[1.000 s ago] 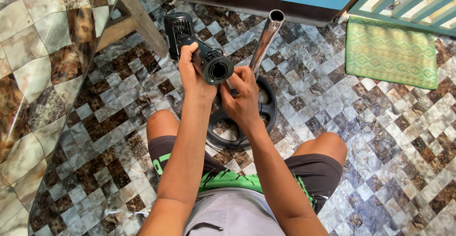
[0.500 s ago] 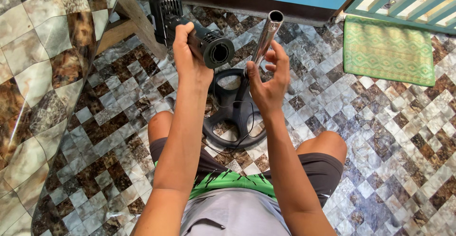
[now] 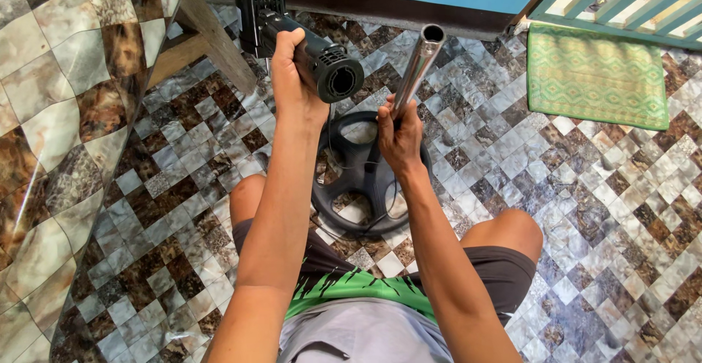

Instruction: The person assembles an electric fan by attaching the fan blade to the metal stand, then connecting the motor housing to the stand and securing it with a pin. The person handles the fan blade, stand, and motor housing throughout the process.

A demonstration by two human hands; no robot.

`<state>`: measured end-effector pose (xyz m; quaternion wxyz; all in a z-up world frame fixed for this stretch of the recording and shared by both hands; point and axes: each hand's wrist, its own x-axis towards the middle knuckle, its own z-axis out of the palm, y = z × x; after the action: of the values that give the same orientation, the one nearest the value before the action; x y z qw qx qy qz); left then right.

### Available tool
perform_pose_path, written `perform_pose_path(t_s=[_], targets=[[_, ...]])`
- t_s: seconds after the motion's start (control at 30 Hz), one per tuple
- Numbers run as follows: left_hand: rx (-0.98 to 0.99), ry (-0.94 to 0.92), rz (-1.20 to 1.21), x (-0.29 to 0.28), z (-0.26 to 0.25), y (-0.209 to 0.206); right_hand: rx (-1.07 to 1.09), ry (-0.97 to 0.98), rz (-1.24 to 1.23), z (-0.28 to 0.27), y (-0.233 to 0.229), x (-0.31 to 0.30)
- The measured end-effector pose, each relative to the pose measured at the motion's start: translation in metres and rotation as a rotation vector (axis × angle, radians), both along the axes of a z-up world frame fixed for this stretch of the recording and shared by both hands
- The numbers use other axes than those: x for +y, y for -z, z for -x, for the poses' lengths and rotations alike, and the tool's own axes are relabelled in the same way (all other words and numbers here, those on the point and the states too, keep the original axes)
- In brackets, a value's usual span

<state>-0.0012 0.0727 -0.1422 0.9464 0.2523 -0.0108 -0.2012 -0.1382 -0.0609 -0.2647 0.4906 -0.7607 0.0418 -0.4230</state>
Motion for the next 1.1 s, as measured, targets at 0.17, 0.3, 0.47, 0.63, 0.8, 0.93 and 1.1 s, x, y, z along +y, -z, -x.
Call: perform_pose_path(t_s=[0.17,0.3,0.47,0.63,0.8,0.93,1.1], targets=[[0.073,-0.035,-0.053,-0.007,0.001,0.01,-0.01,0.084,0.128,0.017,-0.012,-0.014],[0.094,-0.012,-0.09,-0.012,0.003,0.015,0.034,0.1,0.126,0.026,-0.026,-0.037],[0.075,-0.009,-0.106,-0.022,0.01,0.025,0.044,0.218,0.199,0.047,-0.034,-0.059],[0.088,0.009,-0.12,-0.037,0.018,0.032,0.022,0.206,0.094,0.064,-0.029,-0.074],[0.057,0.051,-0.1,-0.052,0.024,0.042,-0.012,0.255,0.011,0.076,-0.012,-0.081],[0.025,0.076,-0.108,-0.061,0.027,0.047,-0.028,0.252,-0.026,0.081,0.0,-0.086],[-0.013,0.092,-0.122,-0.066,0.029,0.045,-0.044,0.2,-0.125,0.084,0.024,-0.09]])
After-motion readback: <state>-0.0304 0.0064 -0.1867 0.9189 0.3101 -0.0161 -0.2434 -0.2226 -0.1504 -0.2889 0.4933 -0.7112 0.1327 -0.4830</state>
